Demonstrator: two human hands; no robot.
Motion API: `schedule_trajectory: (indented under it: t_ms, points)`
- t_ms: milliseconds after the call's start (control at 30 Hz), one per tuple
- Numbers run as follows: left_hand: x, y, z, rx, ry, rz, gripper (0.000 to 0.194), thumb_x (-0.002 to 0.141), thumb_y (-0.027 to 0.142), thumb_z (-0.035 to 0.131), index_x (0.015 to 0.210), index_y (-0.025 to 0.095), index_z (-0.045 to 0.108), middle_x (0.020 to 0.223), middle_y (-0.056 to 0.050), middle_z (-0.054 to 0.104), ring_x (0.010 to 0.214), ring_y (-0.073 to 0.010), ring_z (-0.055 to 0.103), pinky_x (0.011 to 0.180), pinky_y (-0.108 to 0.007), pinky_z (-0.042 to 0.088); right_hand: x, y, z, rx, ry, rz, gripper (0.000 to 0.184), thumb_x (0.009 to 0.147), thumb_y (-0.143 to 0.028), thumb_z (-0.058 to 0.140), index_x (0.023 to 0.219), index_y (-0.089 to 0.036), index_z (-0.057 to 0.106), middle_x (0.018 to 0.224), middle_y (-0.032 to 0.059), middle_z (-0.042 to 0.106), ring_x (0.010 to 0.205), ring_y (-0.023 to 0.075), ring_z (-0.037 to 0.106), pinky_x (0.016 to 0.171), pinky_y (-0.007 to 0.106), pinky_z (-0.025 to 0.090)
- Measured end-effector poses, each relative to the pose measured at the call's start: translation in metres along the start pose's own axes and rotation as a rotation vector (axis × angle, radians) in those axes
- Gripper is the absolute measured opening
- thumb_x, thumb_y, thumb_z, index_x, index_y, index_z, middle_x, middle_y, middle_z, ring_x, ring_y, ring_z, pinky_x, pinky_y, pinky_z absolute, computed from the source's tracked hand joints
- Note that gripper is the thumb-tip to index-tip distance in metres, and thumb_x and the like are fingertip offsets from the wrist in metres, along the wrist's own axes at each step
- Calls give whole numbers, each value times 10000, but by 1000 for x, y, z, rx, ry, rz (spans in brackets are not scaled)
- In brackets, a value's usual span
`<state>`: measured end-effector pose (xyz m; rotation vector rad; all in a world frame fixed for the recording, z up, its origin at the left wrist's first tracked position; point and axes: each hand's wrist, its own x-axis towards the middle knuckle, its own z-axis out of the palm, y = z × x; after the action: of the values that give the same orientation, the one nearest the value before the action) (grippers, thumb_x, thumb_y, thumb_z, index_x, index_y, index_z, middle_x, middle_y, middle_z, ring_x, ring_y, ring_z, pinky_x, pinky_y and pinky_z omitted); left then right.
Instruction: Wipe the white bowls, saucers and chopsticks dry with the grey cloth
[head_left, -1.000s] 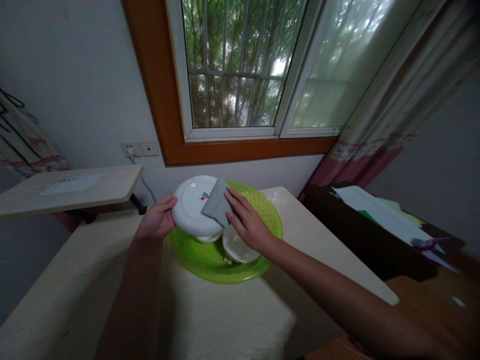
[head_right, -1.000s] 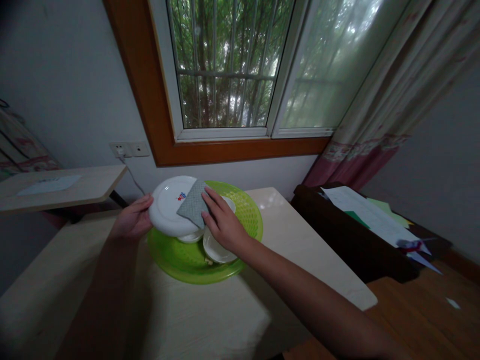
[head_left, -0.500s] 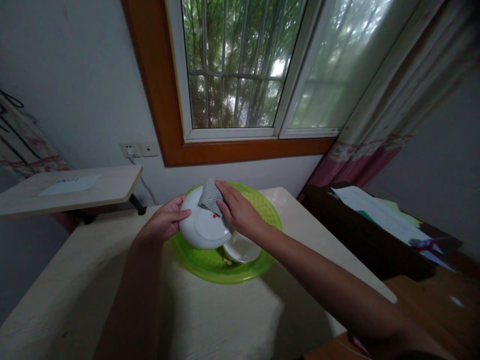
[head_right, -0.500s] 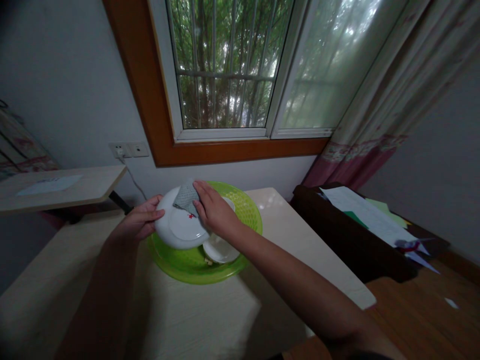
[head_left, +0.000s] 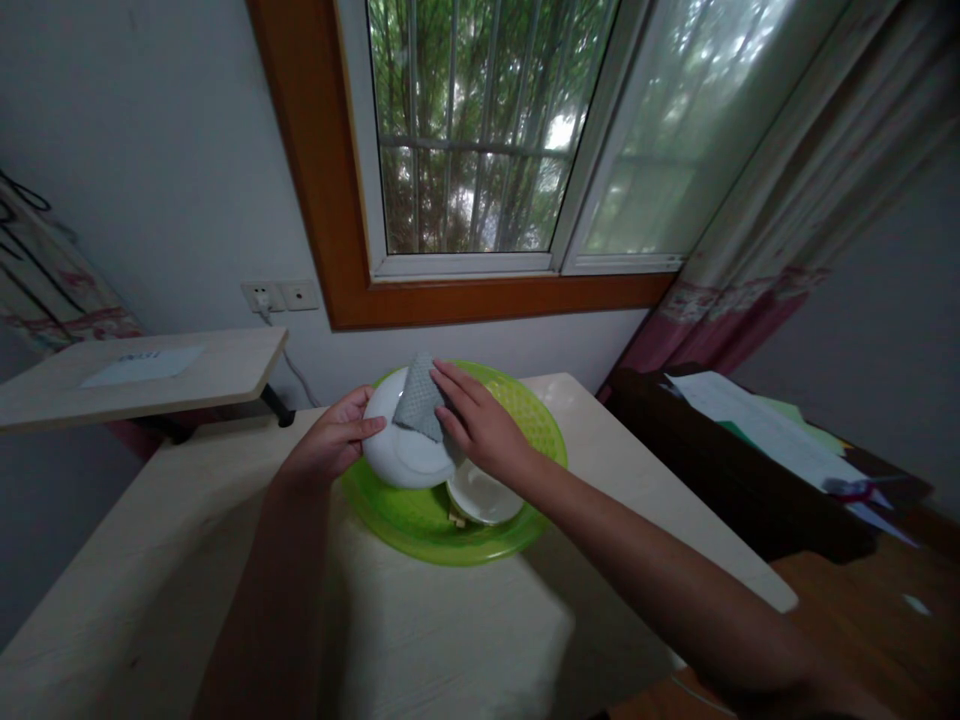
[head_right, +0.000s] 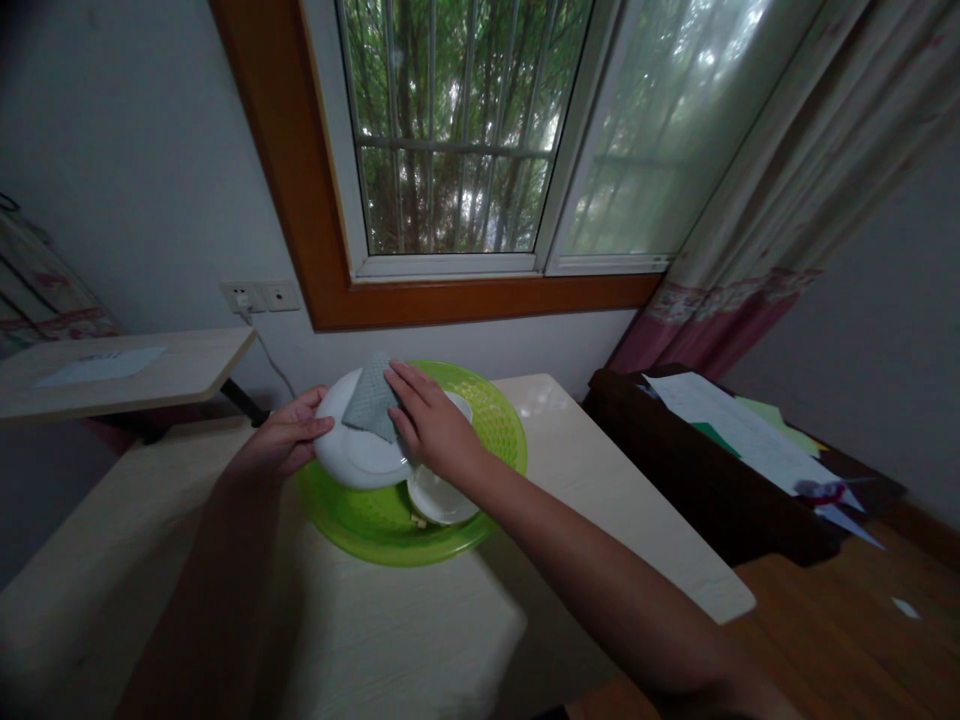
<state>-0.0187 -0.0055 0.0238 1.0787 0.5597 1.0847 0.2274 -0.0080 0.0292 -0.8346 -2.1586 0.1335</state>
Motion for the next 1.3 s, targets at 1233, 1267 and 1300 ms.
schedule_trajectory:
  t_ms: [1233,1267,1300]
  points:
    - [5,-3,0,339,166,76,581,641,155,884,1172,169,648,1140,-100,710,1055,-269,672,843,-324,554,-4,9,-15,1140,75,769,364,725,-372,835,1013,-170,742,968,71,763,838,206,691,841,386,564]
    - [5,-3,-1,339,168,78,572,638,158,885,1158,167,649,1126,-98,711,1045,-268,673,829,-320,555,-3,10,-15,1148,80,777,355,733,-379,831,1009,-172,745,960,70,765,831,205,693,838,384,565]
    - [5,-3,-2,340,169,79,560,633,160,888,1139,164,649,1108,-94,712,1031,-266,675,817,-317,555,-2,12,-13,1153,87,785,352,737,-387,830,1006,-176,747,957,69,768,828,205,694,834,383,566]
